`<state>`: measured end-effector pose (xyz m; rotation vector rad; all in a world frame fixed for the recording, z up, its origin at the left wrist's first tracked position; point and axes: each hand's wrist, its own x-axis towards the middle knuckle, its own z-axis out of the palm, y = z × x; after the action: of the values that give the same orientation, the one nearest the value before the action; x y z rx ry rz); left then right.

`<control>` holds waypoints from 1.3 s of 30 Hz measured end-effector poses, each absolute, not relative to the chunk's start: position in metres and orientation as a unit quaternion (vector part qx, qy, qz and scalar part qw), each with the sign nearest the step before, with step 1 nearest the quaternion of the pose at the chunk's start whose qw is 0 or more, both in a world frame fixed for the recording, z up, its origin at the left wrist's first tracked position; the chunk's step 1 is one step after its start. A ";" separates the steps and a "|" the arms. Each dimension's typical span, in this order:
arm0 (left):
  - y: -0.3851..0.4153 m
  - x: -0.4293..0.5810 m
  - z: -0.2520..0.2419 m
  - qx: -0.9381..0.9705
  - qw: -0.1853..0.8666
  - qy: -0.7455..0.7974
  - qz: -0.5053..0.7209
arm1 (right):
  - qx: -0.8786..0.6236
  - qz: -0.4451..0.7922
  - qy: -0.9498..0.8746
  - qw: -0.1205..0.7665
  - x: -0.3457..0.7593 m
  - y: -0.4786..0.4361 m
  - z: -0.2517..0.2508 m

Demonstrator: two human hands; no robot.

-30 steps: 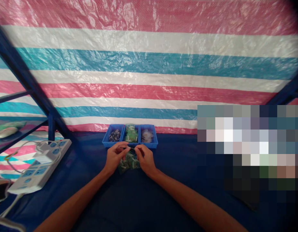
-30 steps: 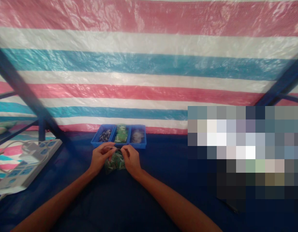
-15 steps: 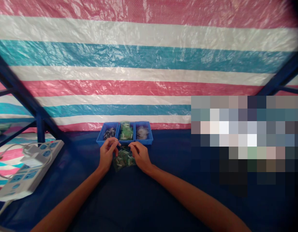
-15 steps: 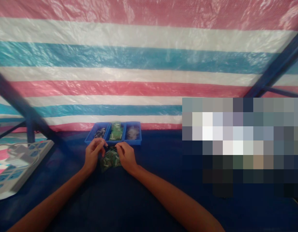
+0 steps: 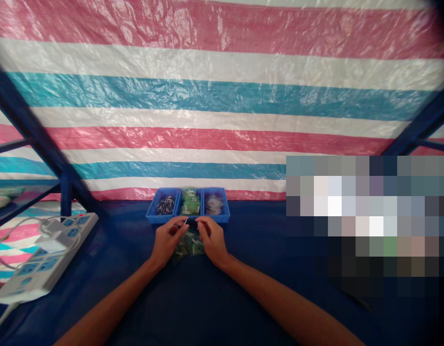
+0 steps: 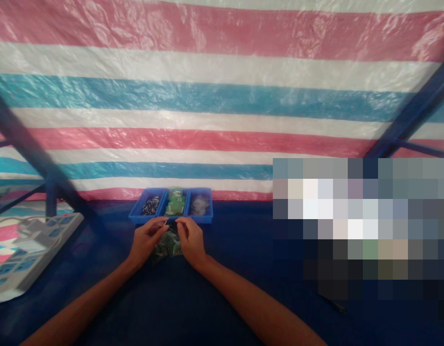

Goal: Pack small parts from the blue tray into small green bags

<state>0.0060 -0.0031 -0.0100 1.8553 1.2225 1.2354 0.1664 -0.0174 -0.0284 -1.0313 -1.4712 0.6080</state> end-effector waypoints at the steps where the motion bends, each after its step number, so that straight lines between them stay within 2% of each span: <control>1: -0.003 0.005 -0.010 0.703 0.291 0.456 0.462 | -0.442 0.260 -0.630 0.583 0.166 -0.017 -0.028; 6: -0.002 0.004 -0.011 0.727 0.258 0.440 0.459 | -0.444 0.257 -0.631 0.582 0.167 -0.017 -0.029; 11: -0.003 0.007 -0.011 0.692 0.320 0.449 0.465 | -0.443 0.262 -0.631 0.580 0.168 -0.018 -0.029; 20: -0.007 0.010 -0.008 0.693 0.353 0.450 0.439 | -0.431 0.240 -0.658 0.570 0.168 -0.017 -0.027; 39: -0.010 0.009 -0.003 0.704 0.316 0.459 0.440 | -0.411 0.255 -0.682 0.548 0.166 -0.018 -0.026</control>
<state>0.0092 -0.0104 -0.0026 1.8531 1.2088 1.1592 0.1665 -0.0177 -0.0261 -0.9745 -1.6163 0.6034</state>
